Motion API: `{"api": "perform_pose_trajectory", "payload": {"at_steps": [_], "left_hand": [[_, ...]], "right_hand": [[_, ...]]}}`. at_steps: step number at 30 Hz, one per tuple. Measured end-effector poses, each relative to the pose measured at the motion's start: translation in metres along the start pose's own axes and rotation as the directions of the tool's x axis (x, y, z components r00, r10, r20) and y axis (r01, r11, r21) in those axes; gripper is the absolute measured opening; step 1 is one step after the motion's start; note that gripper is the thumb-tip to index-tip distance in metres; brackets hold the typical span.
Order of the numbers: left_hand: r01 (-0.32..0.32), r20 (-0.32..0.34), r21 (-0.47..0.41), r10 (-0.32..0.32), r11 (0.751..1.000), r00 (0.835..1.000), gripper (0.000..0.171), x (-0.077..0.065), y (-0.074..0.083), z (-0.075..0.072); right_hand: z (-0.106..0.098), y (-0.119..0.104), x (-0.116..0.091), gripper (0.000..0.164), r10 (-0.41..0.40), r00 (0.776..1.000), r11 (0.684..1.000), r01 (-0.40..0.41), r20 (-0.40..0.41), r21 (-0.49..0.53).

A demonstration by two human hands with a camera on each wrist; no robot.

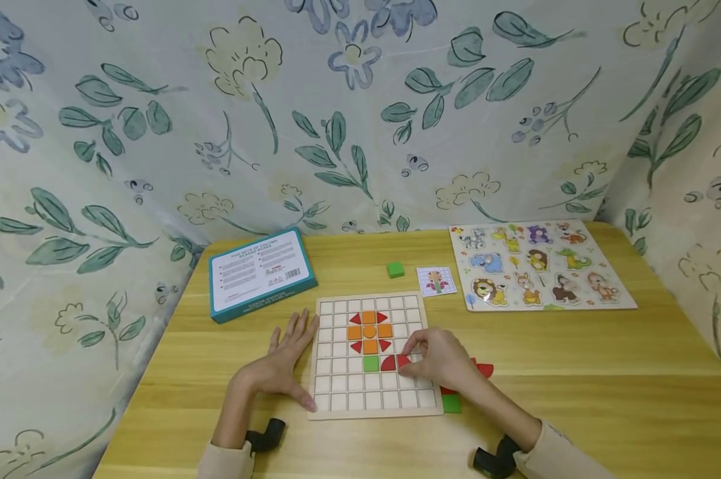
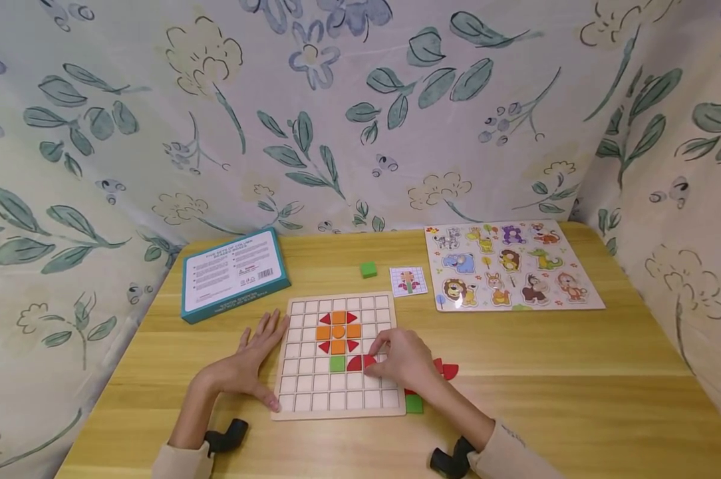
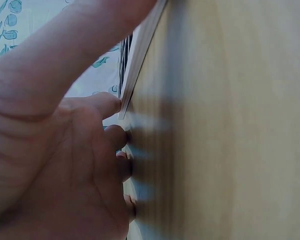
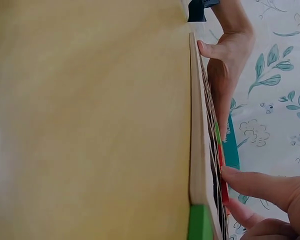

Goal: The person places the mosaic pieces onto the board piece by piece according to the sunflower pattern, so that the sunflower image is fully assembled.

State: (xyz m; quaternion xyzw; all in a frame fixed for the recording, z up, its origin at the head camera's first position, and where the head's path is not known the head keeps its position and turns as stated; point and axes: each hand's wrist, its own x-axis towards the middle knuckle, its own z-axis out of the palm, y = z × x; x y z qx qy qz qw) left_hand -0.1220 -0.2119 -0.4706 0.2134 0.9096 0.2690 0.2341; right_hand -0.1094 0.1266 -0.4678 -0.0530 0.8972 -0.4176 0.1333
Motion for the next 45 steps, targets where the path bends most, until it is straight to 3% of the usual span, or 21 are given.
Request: {"api": "perform_pose_trajectory", "payload": {"at_steps": [8,25,29,37,45], "left_hand": [[-0.004,0.003,-0.006,0.004,1.000,1.000,0.156,0.000,-0.001,0.002],[-0.003,0.002,-0.008,0.003,1.000,1.000,0.155,-0.001,0.001,0.000],[-0.010,0.003,-0.005,0.011,1.000,1.000,0.155,-0.001,0.001,0.000],[-0.007,0.001,0.001,0.007,1.000,1.000,0.154,-0.001,0.001,0.000],[-0.021,-0.004,-0.006,0.021,1.000,1.000,0.154,-0.001,0.000,0.001]], "right_hand": [[-0.008,0.011,0.003,0.015,-0.060,0.993,0.990,0.046,0.098,0.135],[-0.008,0.015,0.007,0.016,-0.069,0.989,0.984,0.046,0.128,0.173],[-0.023,0.019,0.005,0.019,-0.057,0.987,0.978,0.026,0.147,0.206],[-0.064,0.046,-0.006,0.024,0.010,0.994,0.988,-0.027,0.107,0.153],[-0.081,0.066,-0.013,0.032,0.097,0.992,0.989,-0.104,0.078,0.102]]}}
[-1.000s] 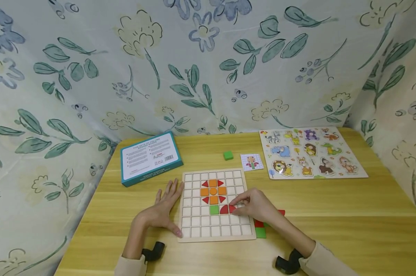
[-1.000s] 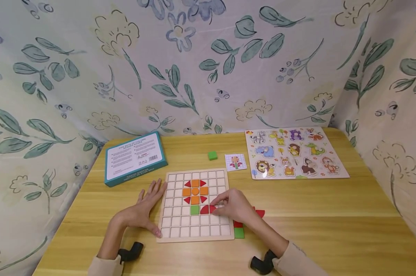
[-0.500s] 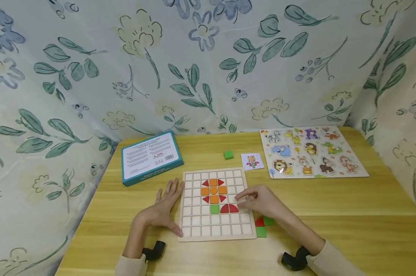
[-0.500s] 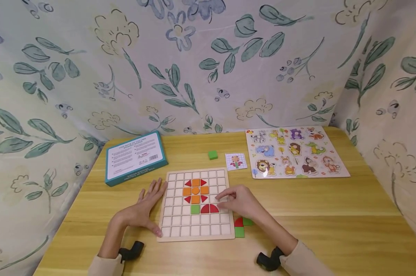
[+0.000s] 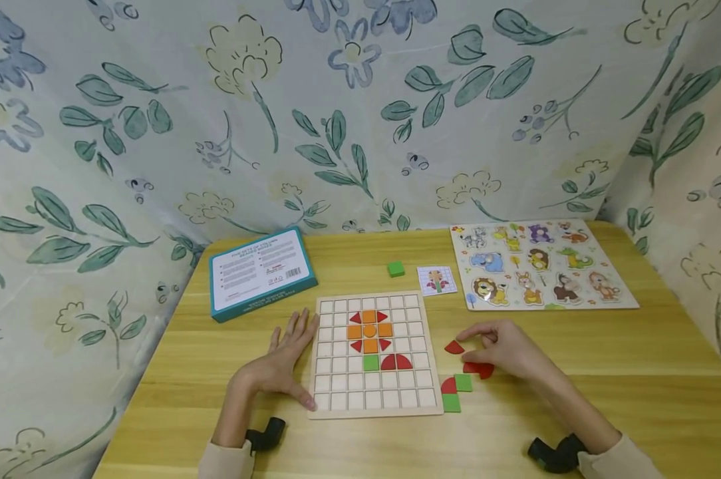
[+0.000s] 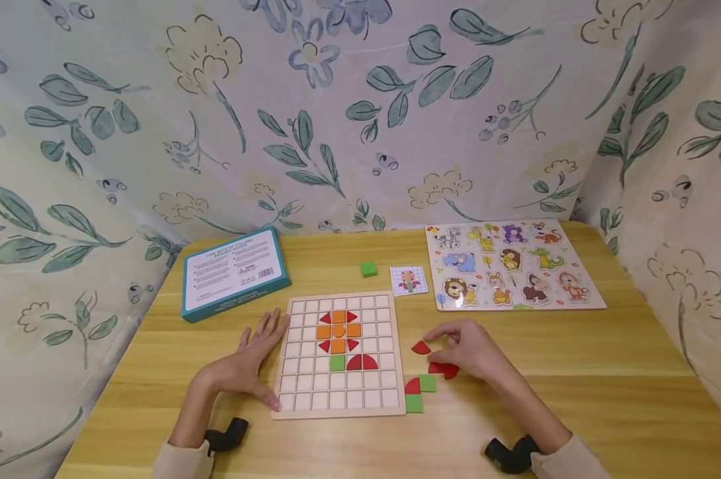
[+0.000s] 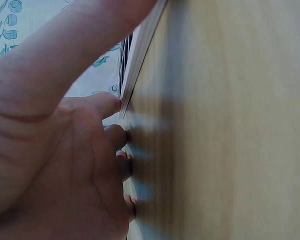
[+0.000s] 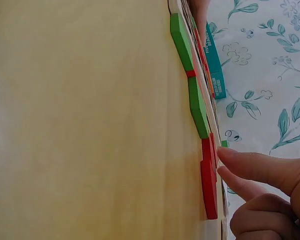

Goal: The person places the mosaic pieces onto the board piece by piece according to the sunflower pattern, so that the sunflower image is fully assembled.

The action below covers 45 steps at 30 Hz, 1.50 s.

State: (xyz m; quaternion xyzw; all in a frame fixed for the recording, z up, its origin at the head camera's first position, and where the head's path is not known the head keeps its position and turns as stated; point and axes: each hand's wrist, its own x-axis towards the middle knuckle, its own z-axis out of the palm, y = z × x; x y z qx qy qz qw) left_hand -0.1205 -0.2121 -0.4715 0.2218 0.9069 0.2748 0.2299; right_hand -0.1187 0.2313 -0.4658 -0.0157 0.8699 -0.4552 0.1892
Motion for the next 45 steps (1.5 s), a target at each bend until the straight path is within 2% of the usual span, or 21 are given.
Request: {"api": "perform_pose_trajectory", "payload": {"at_steps": [6,10,13,18,25,30,33,38,42,45], "left_hand": [[0.008,-0.007,-0.028,-0.008,1.000,1.000,0.155,-0.002,0.003,0.011],[0.013,-0.001,-0.034,-0.013,0.999,1.000,0.155,-0.003,0.003,0.015],[0.016,0.004,-0.015,-0.016,1.000,1.000,0.155,-0.002,0.003,0.010],[0.003,0.006,0.025,-0.003,1.000,1.000,0.154,0.003,0.002,-0.008],[0.005,0.028,0.049,-0.006,0.999,1.000,0.153,0.003,0.001,-0.018],[0.004,0.009,0.027,-0.004,1.000,1.000,0.152,0.002,0.002,-0.013],[0.000,0.000,0.000,0.000,1.000,1.000,0.152,0.001,0.004,-0.004],[0.009,0.005,0.001,-0.009,1.000,1.000,0.154,0.000,0.005,-0.001],[0.016,0.001,0.011,-0.016,1.000,1.000,0.155,0.001,0.005,0.000],[0.019,0.005,0.016,-0.019,1.000,1.000,0.155,0.003,0.005,-0.002]], "right_hand": [[-0.002,0.001,0.003,0.032,0.026,1.000,0.999,-0.026,0.016,-0.029],[0.001,0.000,0.006,0.027,0.010,0.999,0.999,-0.009,0.036,-0.038],[0.004,-0.001,0.007,0.027,0.012,0.999,1.000,-0.011,0.038,-0.029],[0.003,-0.002,0.009,0.032,0.053,0.998,0.999,-0.053,0.021,0.000],[0.004,-0.002,0.012,0.031,0.021,0.998,1.000,-0.021,0.052,0.005],[0.003,-0.001,0.014,0.032,0.048,0.997,0.999,-0.049,0.055,0.015],[0.000,0.000,0.012,0.030,0.040,0.997,0.999,-0.039,0.063,-0.008],[0.002,-0.002,0.011,0.026,0.038,0.997,0.999,-0.037,0.073,-0.011],[0.004,-0.006,0.010,0.027,0.011,0.998,1.000,-0.012,0.059,0.006],[0.009,-0.009,0.009,0.028,-0.050,0.997,0.999,0.048,0.055,0.023]]}}
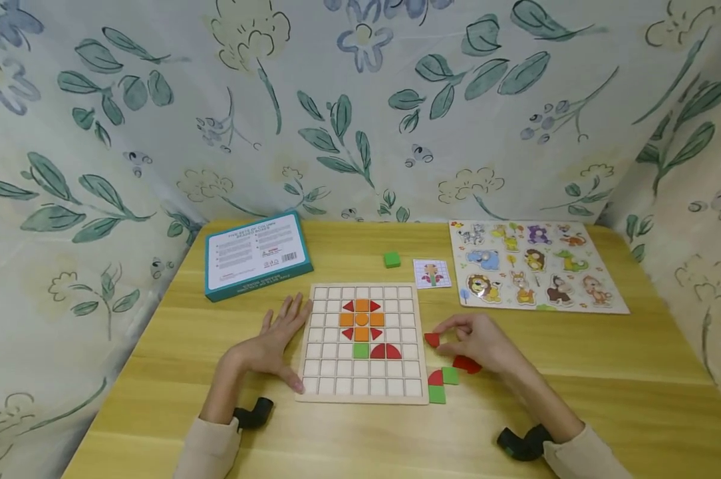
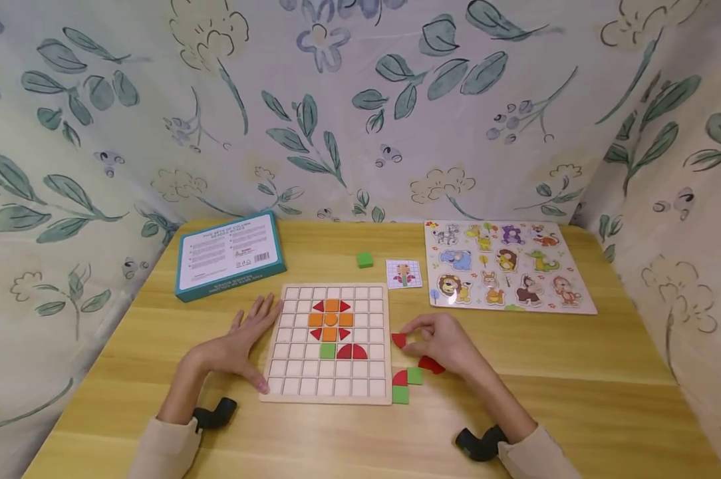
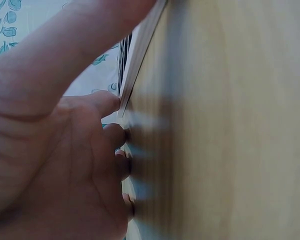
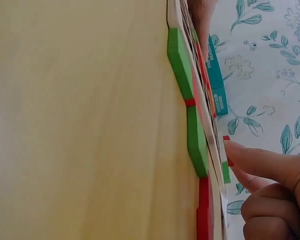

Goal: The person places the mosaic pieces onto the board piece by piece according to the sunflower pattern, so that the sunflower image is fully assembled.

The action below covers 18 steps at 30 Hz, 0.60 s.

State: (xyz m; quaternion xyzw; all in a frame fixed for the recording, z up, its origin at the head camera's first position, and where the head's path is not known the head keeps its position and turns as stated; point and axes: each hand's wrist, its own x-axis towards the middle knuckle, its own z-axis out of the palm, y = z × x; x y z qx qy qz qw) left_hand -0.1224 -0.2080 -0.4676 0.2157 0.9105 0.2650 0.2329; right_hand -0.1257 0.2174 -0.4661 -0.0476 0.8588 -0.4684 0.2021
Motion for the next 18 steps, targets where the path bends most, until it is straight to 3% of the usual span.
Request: {"api": "perform_pose_trajectory", "payload": {"at_steps": [8,14,18], "left_hand": [[-0.012,-0.017,0.001,0.012,1.000,1.000,0.155,0.006,0.002,-0.001],[-0.018,-0.014,-0.003,0.018,1.000,1.000,0.156,0.002,0.000,0.005],[-0.025,-0.020,-0.008,0.024,1.000,1.000,0.156,0.001,-0.001,0.004]], "right_hand": [[0.039,-0.024,0.002,0.023,-0.062,0.996,0.996,0.058,0.057,0.061],[0.073,-0.036,0.003,0.019,-0.148,0.984,0.989,0.145,0.101,0.030],[0.080,-0.043,0.004,0.018,-0.160,0.983,0.987,0.161,0.095,-0.008]]}}
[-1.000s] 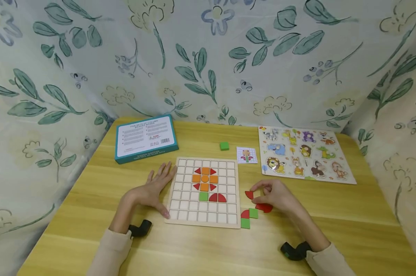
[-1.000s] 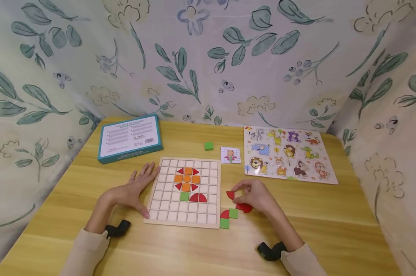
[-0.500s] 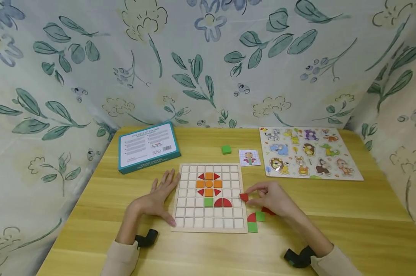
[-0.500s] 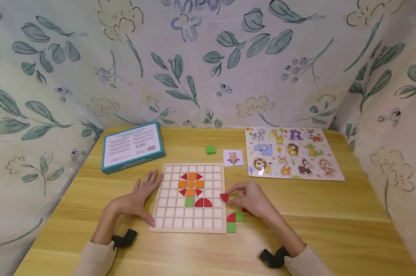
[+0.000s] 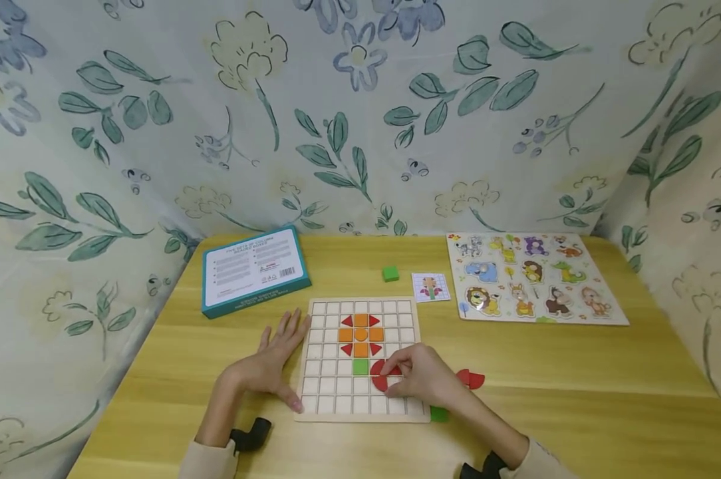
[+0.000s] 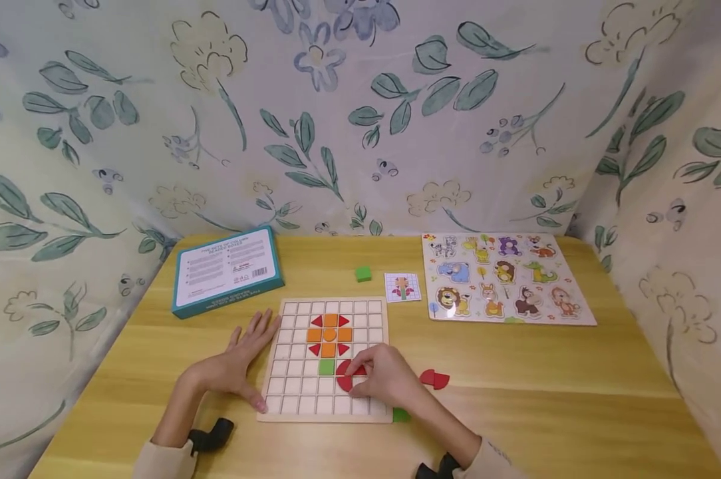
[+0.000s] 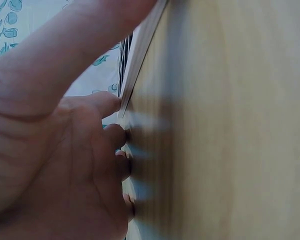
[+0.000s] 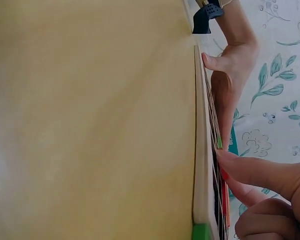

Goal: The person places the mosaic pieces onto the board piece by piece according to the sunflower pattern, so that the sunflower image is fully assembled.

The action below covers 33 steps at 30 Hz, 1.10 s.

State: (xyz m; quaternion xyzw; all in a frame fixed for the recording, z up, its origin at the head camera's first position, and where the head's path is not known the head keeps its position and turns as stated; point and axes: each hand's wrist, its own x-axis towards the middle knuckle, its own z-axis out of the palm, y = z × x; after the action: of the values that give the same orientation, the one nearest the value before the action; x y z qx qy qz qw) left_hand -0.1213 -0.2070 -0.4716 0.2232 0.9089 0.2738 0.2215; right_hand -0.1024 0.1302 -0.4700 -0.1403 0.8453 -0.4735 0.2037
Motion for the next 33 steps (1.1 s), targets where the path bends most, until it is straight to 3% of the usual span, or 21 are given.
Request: {"api": "perform_pose_trajectory", "payload": {"at_steps": [6,19,33], "left_hand": [[-0.001,-0.023,0.000,0.001,1.000,1.000,0.156,-0.003,0.000,-0.004],[0.008,-0.003,-0.038,-0.008,0.999,1.000,0.155,-0.010,0.002,0.009],[0.011,-0.002,-0.007,-0.011,1.000,1.000,0.156,-0.002,0.004,0.002]], "right_hand": [[0.002,-0.007,-0.001,0.019,0.003,1.000,0.999,-0.004,-0.018,-0.046],[0.010,0.001,-0.009,0.018,-0.002,1.000,1.000,0.002,0.006,0.029],[0.005,0.002,-0.003,0.018,0.004,1.000,0.998,-0.004,0.002,0.059]]}}
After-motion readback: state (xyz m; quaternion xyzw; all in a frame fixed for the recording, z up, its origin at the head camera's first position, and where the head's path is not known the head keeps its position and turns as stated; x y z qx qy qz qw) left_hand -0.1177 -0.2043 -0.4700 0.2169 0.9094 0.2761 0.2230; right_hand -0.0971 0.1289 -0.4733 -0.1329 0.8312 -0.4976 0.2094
